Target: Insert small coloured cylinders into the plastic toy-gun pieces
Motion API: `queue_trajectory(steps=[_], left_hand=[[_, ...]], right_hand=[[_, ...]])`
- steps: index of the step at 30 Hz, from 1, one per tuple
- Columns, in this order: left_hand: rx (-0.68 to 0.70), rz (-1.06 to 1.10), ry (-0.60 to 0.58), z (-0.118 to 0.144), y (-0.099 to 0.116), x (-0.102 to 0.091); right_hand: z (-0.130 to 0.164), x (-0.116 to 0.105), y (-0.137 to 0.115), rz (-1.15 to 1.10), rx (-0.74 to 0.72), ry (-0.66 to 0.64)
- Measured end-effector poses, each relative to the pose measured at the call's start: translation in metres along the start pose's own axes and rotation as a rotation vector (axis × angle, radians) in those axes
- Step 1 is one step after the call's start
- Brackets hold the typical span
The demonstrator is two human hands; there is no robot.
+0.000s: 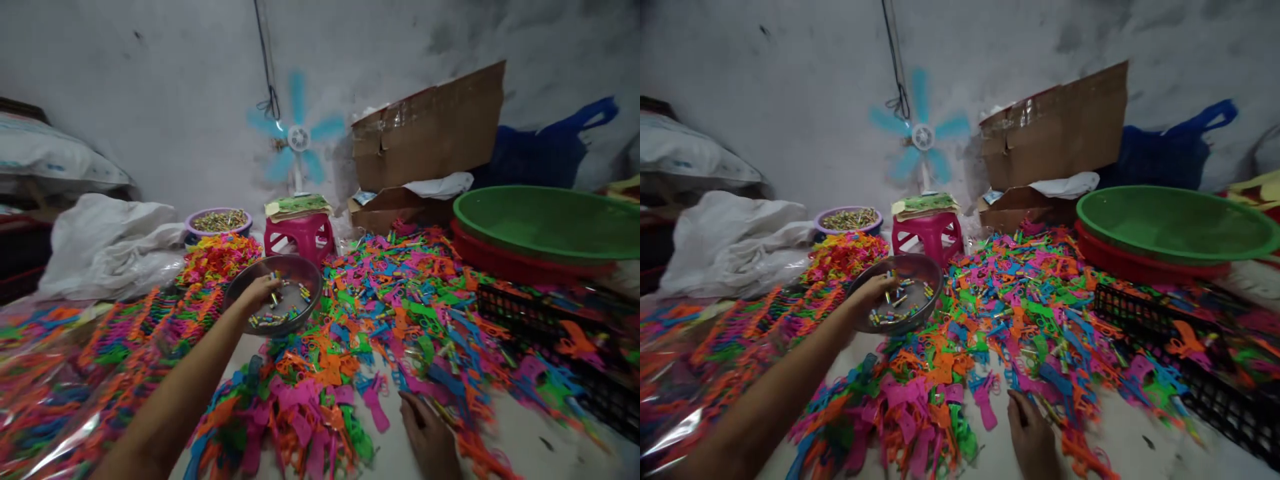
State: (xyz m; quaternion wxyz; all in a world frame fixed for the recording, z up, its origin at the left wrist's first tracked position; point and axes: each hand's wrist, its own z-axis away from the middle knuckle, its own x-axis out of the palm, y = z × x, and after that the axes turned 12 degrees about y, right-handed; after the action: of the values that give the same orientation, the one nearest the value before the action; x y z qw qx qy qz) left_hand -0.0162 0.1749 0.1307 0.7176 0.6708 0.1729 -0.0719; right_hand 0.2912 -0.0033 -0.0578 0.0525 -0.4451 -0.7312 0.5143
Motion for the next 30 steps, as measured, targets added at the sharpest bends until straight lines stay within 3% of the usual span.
queue_trajectory(steps=[2, 5, 8, 10, 13, 16, 19, 21, 23, 26, 28, 30], left_hand=[[-0.056, 0.122, -0.064, 0.056, -0.002, 0.005], [-0.181, 0.240, -0.168, 0.144, -0.027, 0.022], [-0.386, 0.492, -0.128, 0.214, -0.059, 0.041], [-0.523, 0.682, -0.063, 0.242, -0.076, 0.053], [-0.644, 0.786, -0.012, 0.258, -0.095, 0.062], [-0.761, 0.856, 0.027, 0.257, -0.106, 0.057], [-0.869, 0.906, -0.002, 0.257, -0.111, 0.047], [-0.921, 0.939, -0.074, 0.263, -0.111, 0.045], [-0.915, 1.013, -0.164, 0.271, -0.111, 0.049], [-0.784, 1.150, -0.217, 0.278, -0.116, 0.058], [-0.714, 1.160, -0.158, 0.276, -0.122, 0.060], [-0.704, 1.081, -0.061, 0.271, -0.128, 0.059]], right_hand=[[0.005, -0.003, -0.018, -0.065, 0.000, 0.029], [0.036, -0.013, -0.068, -0.208, 0.009, -0.025], [0.086, -0.022, -0.129, -0.338, 0.012, -0.286], [0.117, -0.025, -0.158, -0.357, 0.025, -0.391], [0.141, -0.029, -0.171, -0.348, 0.084, -0.449], [0.135, -0.038, -0.161, -0.350, 0.133, -0.469], [0.119, -0.045, -0.148, -0.271, 0.165, -0.322], [0.113, -0.043, -0.142, -0.226, 0.113, -0.209], [0.117, -0.035, -0.139, -0.204, -0.010, -0.147], [0.131, -0.023, -0.135, -0.161, -0.238, -0.143], [0.135, -0.017, -0.132, -0.150, -0.350, -0.233], [0.125, -0.014, -0.124, -0.153, -0.344, -0.285]])
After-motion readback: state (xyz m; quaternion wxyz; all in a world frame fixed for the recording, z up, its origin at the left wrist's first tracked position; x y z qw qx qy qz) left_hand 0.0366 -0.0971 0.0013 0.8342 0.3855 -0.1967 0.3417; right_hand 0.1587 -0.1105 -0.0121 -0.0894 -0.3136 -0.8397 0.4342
